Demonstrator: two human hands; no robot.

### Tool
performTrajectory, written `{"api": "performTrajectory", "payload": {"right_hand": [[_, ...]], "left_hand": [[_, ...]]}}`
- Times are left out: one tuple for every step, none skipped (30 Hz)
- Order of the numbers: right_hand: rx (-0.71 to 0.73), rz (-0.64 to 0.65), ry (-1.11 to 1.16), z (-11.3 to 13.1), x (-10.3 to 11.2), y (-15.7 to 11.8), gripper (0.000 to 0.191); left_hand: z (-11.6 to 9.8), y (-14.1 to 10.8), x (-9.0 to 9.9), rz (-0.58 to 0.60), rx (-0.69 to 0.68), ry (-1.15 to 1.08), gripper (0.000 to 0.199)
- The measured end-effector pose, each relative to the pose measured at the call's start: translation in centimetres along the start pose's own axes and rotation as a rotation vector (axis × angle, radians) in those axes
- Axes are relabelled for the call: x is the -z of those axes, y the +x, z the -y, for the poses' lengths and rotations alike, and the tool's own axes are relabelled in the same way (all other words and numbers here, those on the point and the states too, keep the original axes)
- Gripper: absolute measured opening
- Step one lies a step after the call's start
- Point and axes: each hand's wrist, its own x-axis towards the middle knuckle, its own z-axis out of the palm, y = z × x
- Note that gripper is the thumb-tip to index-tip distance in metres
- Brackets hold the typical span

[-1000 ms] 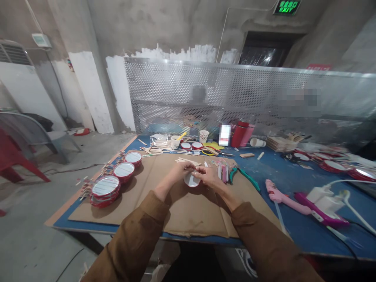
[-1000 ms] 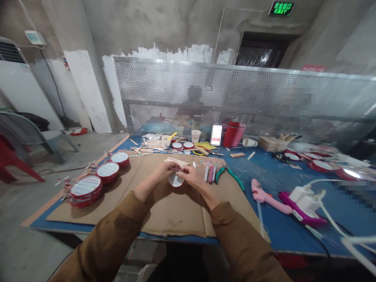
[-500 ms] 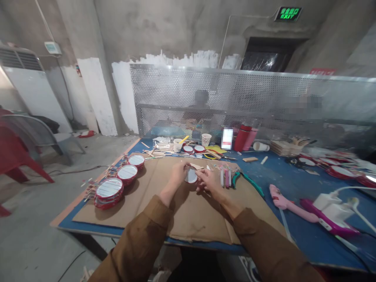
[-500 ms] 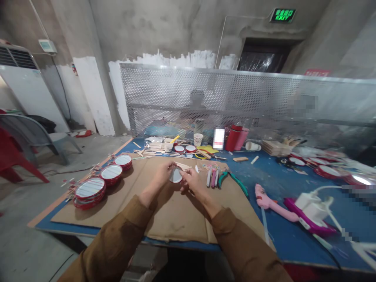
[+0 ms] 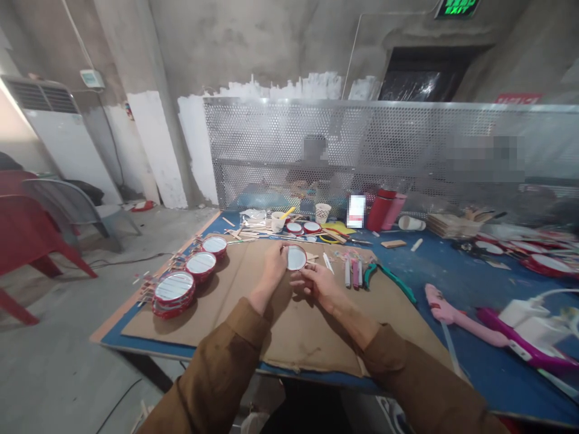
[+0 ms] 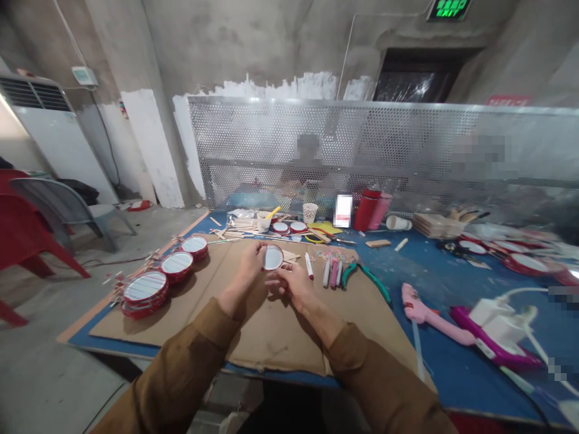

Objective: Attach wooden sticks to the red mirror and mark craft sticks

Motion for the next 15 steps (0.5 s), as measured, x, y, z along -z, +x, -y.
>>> {"api": "performTrajectory", "payload": {"right_hand": [[-0.002,0.022,0.019,0.06,-0.03,0.02,0.011],[-0.003,0.033,0.035,0.09,-0.06,0.06,0.010],[-0.003,0.035,0.047,0.11,-0.07,0.11,0.010],[-0.002,0.028,0.058,0.10,-0.06,0.17,0.011],[0.000,0.018,0.068,0.07,-0.03,0.23,0.011],[0.000,0.013,0.077,0.03,0.01,0.29,0.011],[-0.001,0.015,0.086,-0.01,0.07,0.33,0.011],[-0.004,0.024,0.096,-0.04,0.13,0.34,0.012],[-0.006,0.035,0.105,-0.06,0.19,0.33,0.012],[-0.008,0.051,0.112,-0.06,0.26,0.31,0.013],[-0.010,0.069,0.119,-0.04,0.31,0.27,0.014],[-0.009,0.086,0.125,-0.01,0.36,0.23,0.015],[-0.006,0.103,0.131,0.04,0.40,0.20,0.016],[-0.006,0.117,0.137,0.09,0.45,0.20,0.017],[-0.005,0.125,0.145,0.13,0.51,0.22,0.018]], "left_hand": [[-0.09,0.01,0.03,-0.005,0.015,-0.015,0.021],[-0.17,0.03,0.04,-0.007,0.029,-0.028,0.021],[-0.23,0.05,0.06,-0.006,0.041,-0.039,0.021],[-0.26,0.06,0.06,-0.005,0.052,-0.049,0.020],[-0.28,0.08,0.06,-0.003,0.061,-0.060,0.020],[-0.29,0.09,0.06,-0.003,0.071,-0.071,0.020],[-0.28,0.09,0.05,-0.006,0.078,-0.080,0.019],[-0.27,0.10,0.03,-0.014,0.079,-0.085,0.019],[-0.26,0.12,0.01,-0.026,0.071,-0.083,0.018],[-0.24,0.13,-0.01,-0.039,0.059,-0.075,0.018],[-0.23,0.15,-0.03,-0.052,0.046,-0.064,0.018],[-0.22,0.17,-0.05,-0.064,0.034,-0.055,0.018],[-0.22,0.18,-0.08,-0.074,0.026,-0.051,0.018],[-0.24,0.18,-0.10,-0.084,0.027,-0.053,0.018],[-0.28,0.18,-0.12,-0.090,0.035,-0.060,0.018]]}}
